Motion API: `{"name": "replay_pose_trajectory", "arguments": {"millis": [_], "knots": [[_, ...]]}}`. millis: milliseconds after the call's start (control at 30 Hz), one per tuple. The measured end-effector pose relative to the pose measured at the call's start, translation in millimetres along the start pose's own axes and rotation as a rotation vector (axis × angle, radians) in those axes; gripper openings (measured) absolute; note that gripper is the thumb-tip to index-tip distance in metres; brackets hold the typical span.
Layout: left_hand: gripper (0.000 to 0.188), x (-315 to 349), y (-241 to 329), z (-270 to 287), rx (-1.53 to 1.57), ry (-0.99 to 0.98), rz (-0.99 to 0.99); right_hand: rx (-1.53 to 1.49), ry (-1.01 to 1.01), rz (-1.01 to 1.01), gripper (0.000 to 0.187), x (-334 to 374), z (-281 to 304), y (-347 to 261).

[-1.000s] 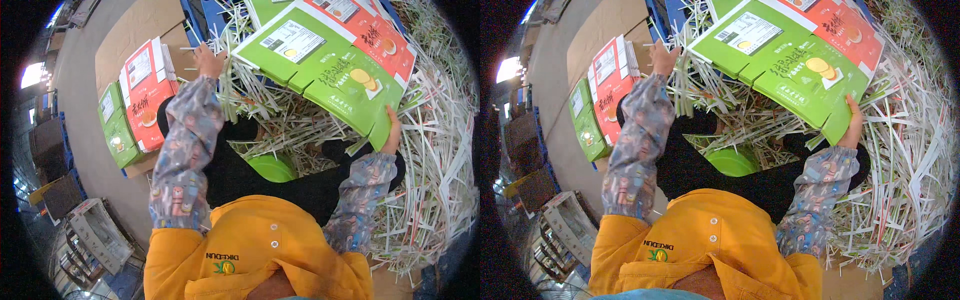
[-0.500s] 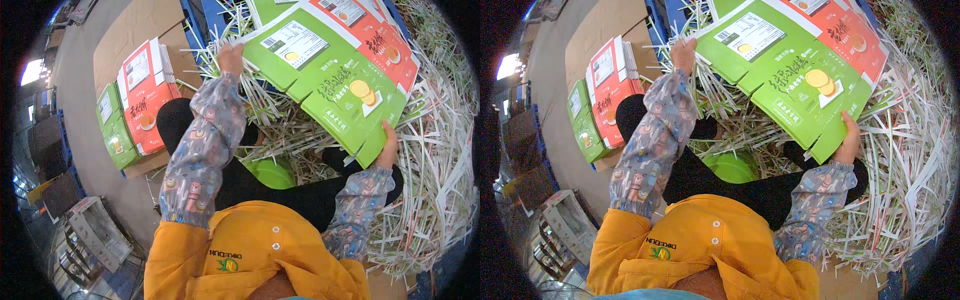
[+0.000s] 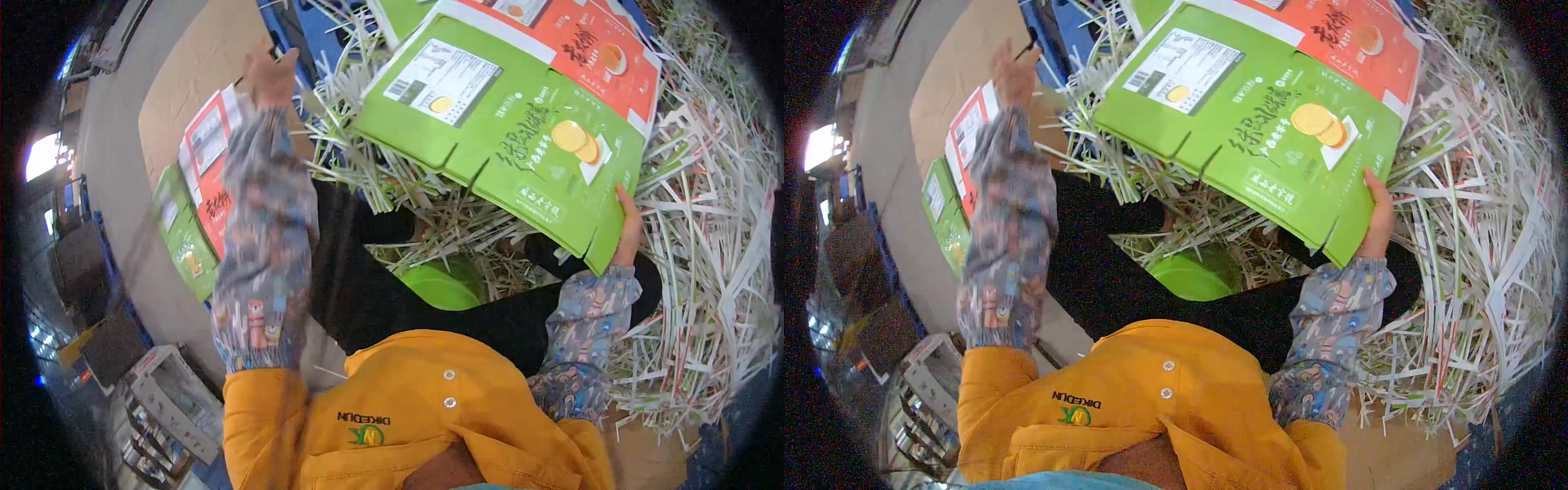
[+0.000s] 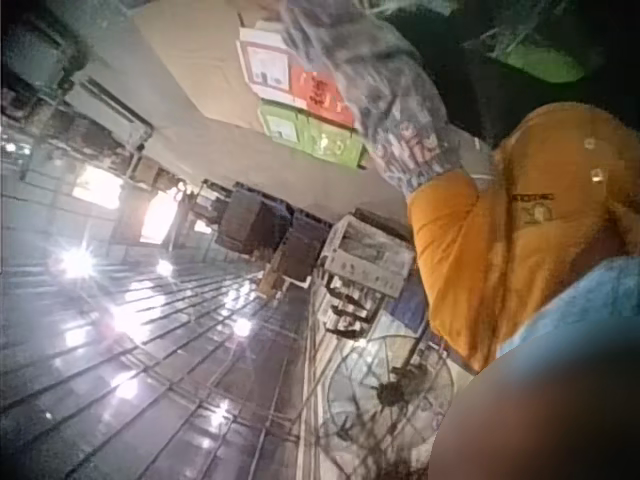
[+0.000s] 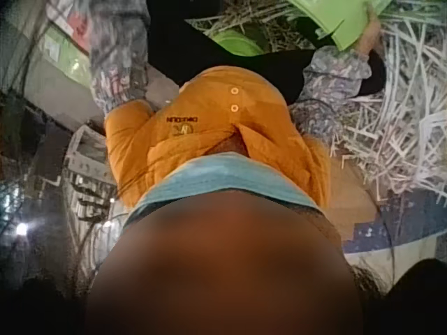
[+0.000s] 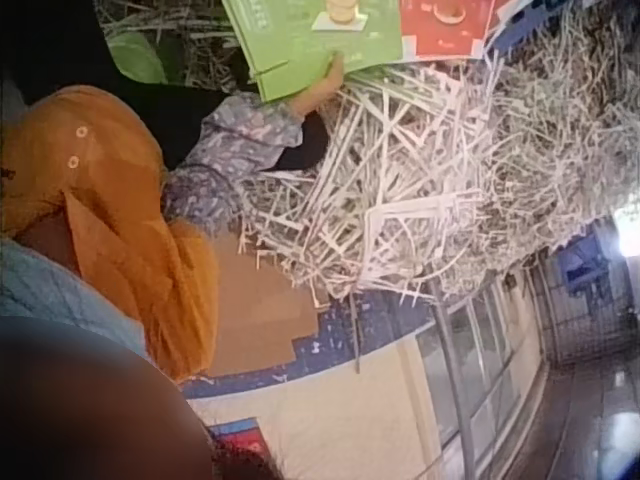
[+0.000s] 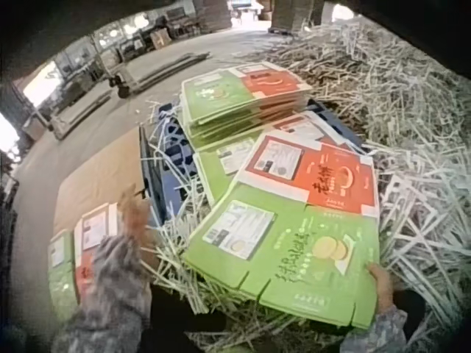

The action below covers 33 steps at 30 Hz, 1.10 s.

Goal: Sorting through flattened cardboard snack boxes and paper scraps in a warehouse environment.

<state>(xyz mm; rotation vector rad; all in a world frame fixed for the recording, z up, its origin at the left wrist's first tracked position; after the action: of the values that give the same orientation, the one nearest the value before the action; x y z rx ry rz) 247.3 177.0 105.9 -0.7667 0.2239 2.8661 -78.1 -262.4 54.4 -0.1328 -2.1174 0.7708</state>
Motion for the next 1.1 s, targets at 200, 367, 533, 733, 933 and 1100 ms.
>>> {"name": "replay_pose_trajectory", "arguments": {"millis": [200, 367, 533, 733, 933, 1100], "knots": [[0.026, 150, 113, 78, 1.009, -0.654, 0.397, -0.167, -0.088, 0.039, 0.032, 31, -43, 28], [0.036, 251, 181, 80, 1.849, -0.788, 1.427, -0.094, -0.125, 0.019, 0.031, 59, -71, 113], [0.038, 246, 132, 55, 1.712, -0.688, 1.267, 0.281, -0.163, 0.014, 0.025, 37, -53, 124], [0.036, 238, 91, 51, 1.677, -0.794, 1.332, 0.224, 0.245, 0.414, 0.029, -55, 26, 62], [0.032, 241, 84, 48, 1.659, -0.816, 1.491, -0.321, -0.096, 0.156, 0.041, -109, -8, 64], [0.032, 240, 74, 36, 1.546, -0.808, 1.436, -0.046, -0.043, 0.311, 0.038, -98, -34, 57]]}}
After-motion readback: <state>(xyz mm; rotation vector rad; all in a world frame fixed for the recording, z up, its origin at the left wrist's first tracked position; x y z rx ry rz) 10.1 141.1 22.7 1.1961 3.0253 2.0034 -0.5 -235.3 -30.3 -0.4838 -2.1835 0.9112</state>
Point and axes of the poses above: each hand's wrist, its own x-axis away from the middle knuckle, its own z-axis out of the back of the hand, y = z × x, the point moved 6 cm from there along -x, towards the middle knuckle, and after that the axes turned 4 degrees about -x, right-handed, at the moved point
